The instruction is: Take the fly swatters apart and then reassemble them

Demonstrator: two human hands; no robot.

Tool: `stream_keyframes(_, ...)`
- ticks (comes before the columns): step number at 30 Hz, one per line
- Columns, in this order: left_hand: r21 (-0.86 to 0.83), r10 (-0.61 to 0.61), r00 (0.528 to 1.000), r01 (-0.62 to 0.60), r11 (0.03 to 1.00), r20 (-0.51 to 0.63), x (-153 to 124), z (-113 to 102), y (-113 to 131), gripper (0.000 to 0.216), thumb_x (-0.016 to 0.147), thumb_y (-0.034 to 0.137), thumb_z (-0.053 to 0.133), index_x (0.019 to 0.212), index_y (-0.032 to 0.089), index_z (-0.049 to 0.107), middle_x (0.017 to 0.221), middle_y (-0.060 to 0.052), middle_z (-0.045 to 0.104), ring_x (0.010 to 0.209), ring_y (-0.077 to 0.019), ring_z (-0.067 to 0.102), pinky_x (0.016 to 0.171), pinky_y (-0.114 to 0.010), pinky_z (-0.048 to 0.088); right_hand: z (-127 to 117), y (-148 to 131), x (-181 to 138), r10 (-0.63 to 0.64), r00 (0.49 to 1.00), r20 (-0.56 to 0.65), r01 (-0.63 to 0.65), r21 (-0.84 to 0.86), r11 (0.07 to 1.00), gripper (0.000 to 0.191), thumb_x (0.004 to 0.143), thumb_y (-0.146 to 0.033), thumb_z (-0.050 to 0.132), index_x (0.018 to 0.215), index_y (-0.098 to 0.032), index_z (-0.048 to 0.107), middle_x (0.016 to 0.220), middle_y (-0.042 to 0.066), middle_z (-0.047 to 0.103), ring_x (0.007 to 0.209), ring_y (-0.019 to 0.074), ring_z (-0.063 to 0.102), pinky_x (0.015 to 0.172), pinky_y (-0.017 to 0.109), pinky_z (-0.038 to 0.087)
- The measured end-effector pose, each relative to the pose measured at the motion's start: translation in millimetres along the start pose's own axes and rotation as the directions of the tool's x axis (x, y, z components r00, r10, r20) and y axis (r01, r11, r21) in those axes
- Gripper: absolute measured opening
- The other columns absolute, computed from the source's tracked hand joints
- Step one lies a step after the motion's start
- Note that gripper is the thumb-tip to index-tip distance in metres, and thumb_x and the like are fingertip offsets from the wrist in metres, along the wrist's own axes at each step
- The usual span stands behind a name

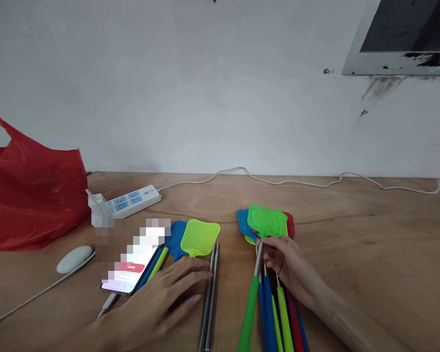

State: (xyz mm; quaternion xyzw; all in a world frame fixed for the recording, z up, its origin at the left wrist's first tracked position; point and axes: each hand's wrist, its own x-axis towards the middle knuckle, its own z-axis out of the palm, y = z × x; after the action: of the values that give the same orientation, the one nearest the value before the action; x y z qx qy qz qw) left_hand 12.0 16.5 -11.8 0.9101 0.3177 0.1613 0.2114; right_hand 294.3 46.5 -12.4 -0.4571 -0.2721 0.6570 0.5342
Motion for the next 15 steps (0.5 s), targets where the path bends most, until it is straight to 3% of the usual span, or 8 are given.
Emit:
stream_keyframes(4, -0.177, -0.029, 0.998, 0.020, 0.984, -0.049, -0.1, -8.6, 6.6, 0.030, 0.105, 0.020, 0.037, 0.128, 0.028, 0.054, 0.124, -0.004, 0.064, 0.117, -0.0201, 0.058, 0.104, -0.036, 0.046, 3.7, 2.4, -3.4, 0.014, 1.000, -0.022, -0.013, 0.080, 0.997, 0.027, 0.055, -0.024, 0.094, 0.075, -0.018, 0.076, 0.074, -0.001, 0.070, 0.062, 0.0083, 0.063, 0.056, 0.013, 0.057)
stream_keyframes(7, -0.274, -0.039, 0.999, 0.035, 0.961, -0.009, -2.0, -10.2, 9.6, 0.029, 0.106, 0.026, 0.036, 0.128, 0.028, 0.054, 0.115, -0.004, 0.067, 0.109, -0.0202, 0.061, 0.100, -0.036, 0.048, 4.8, 6.6, -6.2, 0.004, 1.000, -0.005, -0.003, 0.107, 0.994, 0.024, 0.060, -0.025, 0.093, 0.076, -0.017, 0.076, 0.080, 0.000, 0.072, 0.070, 0.0095, 0.067, 0.066, 0.014, 0.058)
stream_keyframes(13, -0.280, -0.156, 0.987, 0.157, 0.947, 0.026, -6.8, 3.8, 2.4, 0.035, 0.101, 0.038, 0.049, 0.135, 0.028, 0.050, 0.101, -0.003, 0.064, 0.088, -0.0187, 0.059, 0.075, -0.029, 0.051, 1.4, 15.0, -9.7, -0.030, 0.976, 0.217, 0.005, 0.114, 0.993, 0.021, 0.080, -0.040, 0.079, 0.090, -0.022, 0.077, 0.095, 0.002, 0.076, 0.088, 0.0150, 0.070, 0.082, 0.024, 0.057)
stream_keyframes(15, -0.286, -0.203, 0.979, 0.199, 0.937, 0.016, -5.7, 6.0, -0.7, 0.035, 0.100, 0.042, 0.050, 0.132, 0.027, 0.053, 0.099, -0.003, 0.063, 0.087, -0.0185, 0.058, 0.073, -0.028, 0.049, 0.5, 15.6, -11.2, -0.043, 0.956, 0.291, 0.022, 0.073, 0.997, 0.023, 0.083, -0.042, 0.076, 0.095, -0.023, 0.076, 0.106, 0.005, 0.075, 0.097, 0.0189, 0.070, 0.087, 0.029, 0.055)
